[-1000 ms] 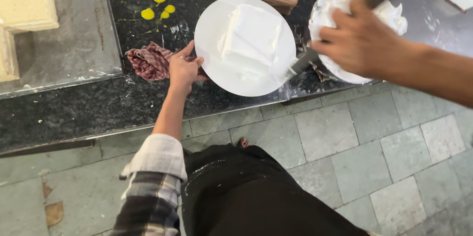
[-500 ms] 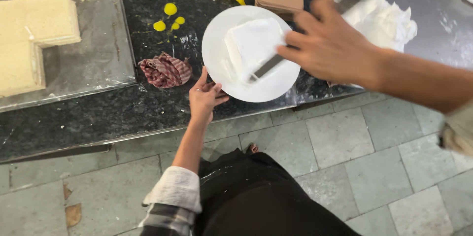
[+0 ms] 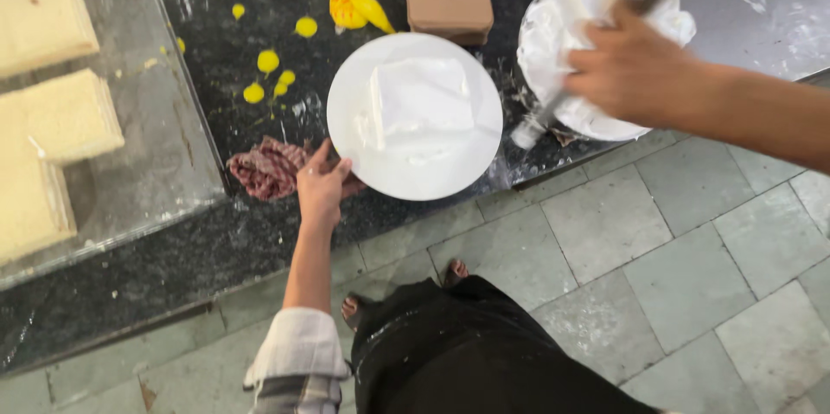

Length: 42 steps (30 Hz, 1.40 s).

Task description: The person spreads white cream frosting over a square sponge cake layer on a plate using a flat spatula, scooping cream from a large bowl and smoothing it over the top and sides. They rotate the plate while working and continue coating the cake throughout the clip.

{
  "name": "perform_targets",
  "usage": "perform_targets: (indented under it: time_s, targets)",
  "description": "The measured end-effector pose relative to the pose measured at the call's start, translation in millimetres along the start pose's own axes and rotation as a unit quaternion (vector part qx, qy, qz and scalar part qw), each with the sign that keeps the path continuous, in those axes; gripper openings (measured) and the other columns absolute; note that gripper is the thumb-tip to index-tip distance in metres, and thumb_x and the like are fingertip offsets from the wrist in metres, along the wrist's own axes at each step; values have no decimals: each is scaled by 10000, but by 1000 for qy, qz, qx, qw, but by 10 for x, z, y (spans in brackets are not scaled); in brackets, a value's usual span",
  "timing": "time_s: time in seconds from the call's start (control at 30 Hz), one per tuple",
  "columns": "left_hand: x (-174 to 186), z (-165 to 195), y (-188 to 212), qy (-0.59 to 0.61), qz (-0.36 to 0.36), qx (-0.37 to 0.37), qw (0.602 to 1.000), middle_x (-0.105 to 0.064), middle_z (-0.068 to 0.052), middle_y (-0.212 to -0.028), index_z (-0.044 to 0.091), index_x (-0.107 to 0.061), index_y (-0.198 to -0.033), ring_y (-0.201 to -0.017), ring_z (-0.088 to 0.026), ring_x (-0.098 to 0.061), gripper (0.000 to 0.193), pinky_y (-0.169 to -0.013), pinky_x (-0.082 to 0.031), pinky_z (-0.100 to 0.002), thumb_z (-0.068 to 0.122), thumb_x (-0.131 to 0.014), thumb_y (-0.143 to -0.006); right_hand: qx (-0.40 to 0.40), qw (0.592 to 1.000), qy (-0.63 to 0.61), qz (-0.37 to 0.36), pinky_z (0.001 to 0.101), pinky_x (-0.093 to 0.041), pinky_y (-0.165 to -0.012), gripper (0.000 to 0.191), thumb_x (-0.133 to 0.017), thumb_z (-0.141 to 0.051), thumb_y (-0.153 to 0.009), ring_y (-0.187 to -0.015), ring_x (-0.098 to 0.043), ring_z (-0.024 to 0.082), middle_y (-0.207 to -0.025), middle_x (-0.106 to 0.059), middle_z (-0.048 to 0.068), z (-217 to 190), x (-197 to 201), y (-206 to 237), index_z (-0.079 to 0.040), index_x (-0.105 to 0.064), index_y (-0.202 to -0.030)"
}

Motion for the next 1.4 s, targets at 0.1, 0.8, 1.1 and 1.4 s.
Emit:
perform_targets:
  time_s: [0.1,0.8,1.1,1.4]
  targets:
    - [-46,-102,130,30,-7,-1,1000,-719,-168,-1139,-65,-567,-1367,-947,-286,-746,407,-779,-678,-445,-12,-575,-963,-242,928,-224,-175,425,-496,-924,465,-656,-204,-872,-1004,-679,160,-1148,-738,-140,139,-945,1068,-446,-714,-1265]
    - [832,247,-27,-712,202,-133,659,-629,-215,-1275,177,-724,-1274,-1109,-457,-642,547,-775,-567,-610,452,-810,-809,-575,584,-571,-50,508,-551,-707,623,-546,-155,-965,-766,-682,410,-927,-685,245,-2630,-722,931,-179,-380,-1566]
    - [778,101,-158,-756,160,-96,628,-746,-122,-1103,193,-794,-1040,-1013,-347,-715,180,-855,-597,-552,329,-742,-934,-647,438,-622,48,399,-574,-741,627,-575,8,-867,-747,-743,264,-819,-773,116,-2306,-1421,1225,-156,-521,-1470]
    - [247,-105,-120,-275,148,-61,948,-667,-202,-1271,42,-581,-1386,-1082,-368,-691,421,-871,-590,-530,222,-598,-1007,-593,556,-571,-116,510,-522,-690,591,-521,-225,-976,-805,-655,367,-1001,-615,120,-2686,-1359,1171,-286,-390,-1549]
Point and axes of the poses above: each hand's wrist, its own y-axis away from the middle knuckle, its own x-axis out of the back of the hand, z = x × y, the point moved 4 cm from there along -y, towards the middle knuckle
